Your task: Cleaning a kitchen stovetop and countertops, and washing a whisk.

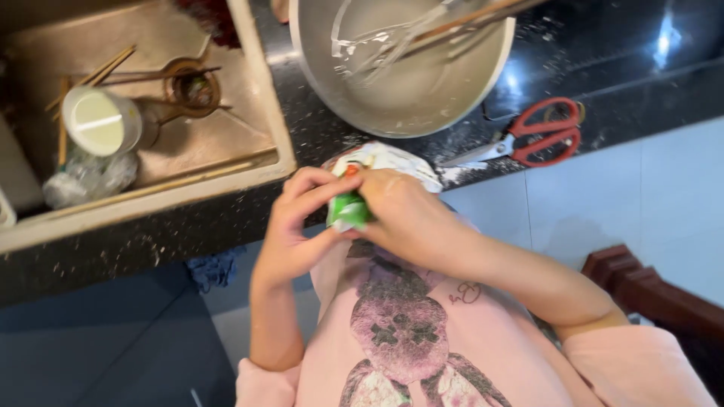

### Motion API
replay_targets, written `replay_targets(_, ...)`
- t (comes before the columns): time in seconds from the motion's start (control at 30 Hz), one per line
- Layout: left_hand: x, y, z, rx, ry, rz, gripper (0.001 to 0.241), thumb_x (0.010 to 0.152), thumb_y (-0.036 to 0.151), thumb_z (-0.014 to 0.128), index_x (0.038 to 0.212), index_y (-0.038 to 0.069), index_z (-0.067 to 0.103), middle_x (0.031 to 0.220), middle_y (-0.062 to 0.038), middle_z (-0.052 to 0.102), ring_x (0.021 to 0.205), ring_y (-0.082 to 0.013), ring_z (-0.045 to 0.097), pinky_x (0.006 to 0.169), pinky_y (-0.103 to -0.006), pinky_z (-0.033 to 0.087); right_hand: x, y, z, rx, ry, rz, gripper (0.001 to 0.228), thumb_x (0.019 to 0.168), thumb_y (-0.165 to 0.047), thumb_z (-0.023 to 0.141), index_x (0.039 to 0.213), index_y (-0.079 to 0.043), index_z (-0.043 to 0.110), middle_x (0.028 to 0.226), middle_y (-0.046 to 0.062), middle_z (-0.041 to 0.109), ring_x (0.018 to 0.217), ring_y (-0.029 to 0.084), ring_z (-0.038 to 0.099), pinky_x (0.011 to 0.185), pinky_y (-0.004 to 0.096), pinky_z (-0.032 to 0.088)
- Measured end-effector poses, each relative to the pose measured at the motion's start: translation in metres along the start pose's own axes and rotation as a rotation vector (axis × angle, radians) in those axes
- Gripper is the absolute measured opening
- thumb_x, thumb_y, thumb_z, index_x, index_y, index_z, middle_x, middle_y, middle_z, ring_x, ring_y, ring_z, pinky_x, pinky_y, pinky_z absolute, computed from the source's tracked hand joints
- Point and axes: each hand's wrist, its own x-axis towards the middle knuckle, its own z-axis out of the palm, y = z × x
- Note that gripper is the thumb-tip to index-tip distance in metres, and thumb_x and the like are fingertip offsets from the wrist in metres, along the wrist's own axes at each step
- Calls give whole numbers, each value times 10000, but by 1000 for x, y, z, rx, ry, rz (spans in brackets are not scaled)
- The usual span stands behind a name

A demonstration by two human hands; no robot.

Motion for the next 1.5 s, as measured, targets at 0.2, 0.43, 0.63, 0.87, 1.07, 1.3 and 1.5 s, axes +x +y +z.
replay_targets(0.2,0,-7,-7,-269,-2,-104,358,746,-35,761,1096,36,737,1112,-69,618,1000,-185,648,883,-280,562,-9,-5,-17,198,25,-39,371,817,-151,813,1095,30,647,1010,182,654,991,377,643,848,469,519)
replay_targets(0.43,-9,-6,-4,-78,188,-174,275,722,-65,745,990,-4,730,1048,-98,647,912,-177,677,707,-291,635,-101,110,-50,362,762,93,240,989,-44,714,1224,-6,687,1178,76,704,984,122,667,878,243,550)
replay_targets(0.63,-16,-11,1,-38,357,-155,275,784,-113,700,1054,-69,676,1091,-145,634,908,-184,662,673,-262,591,-156,283,-78,-133,1089,561,243,934,-51,812,1166,-24,744,949,66,643,837,156,611,713,285,494)
replay_targets(0.87,-17,-5,14,-131,431,-157,220,841,-141,711,1047,-77,664,1102,-133,603,819,-197,698,689,-270,596,-149,341,-106,-335,792,503,140,934,-95,847,1016,-28,756,842,79,577,742,208,555,676,352,459)
replay_targets(1.07,-13,0,20,-76,419,-129,246,835,-139,716,1066,-67,673,1088,-124,607,820,-174,679,665,-256,592,-160,315,-132,160,753,493,90,1072,-110,654,1049,-24,655,937,26,650,811,113,576,697,259,447)
replay_targets(1.3,-7,0,21,-171,372,-137,248,825,-149,706,1054,-58,677,1157,-102,591,847,-163,693,708,-264,601,-158,260,-102,1374,799,518,161,1072,-206,634,1002,-75,571,809,-11,519,712,73,480,601,199,368)
replay_targets(1.5,2,0,21,-156,336,-116,236,821,-141,731,1034,-53,679,1148,-94,585,901,-168,682,742,-283,625,-150,182,-35,2251,321,845,263,961,-281,672,942,-39,572,713,-2,477,653,115,487,544,224,383)
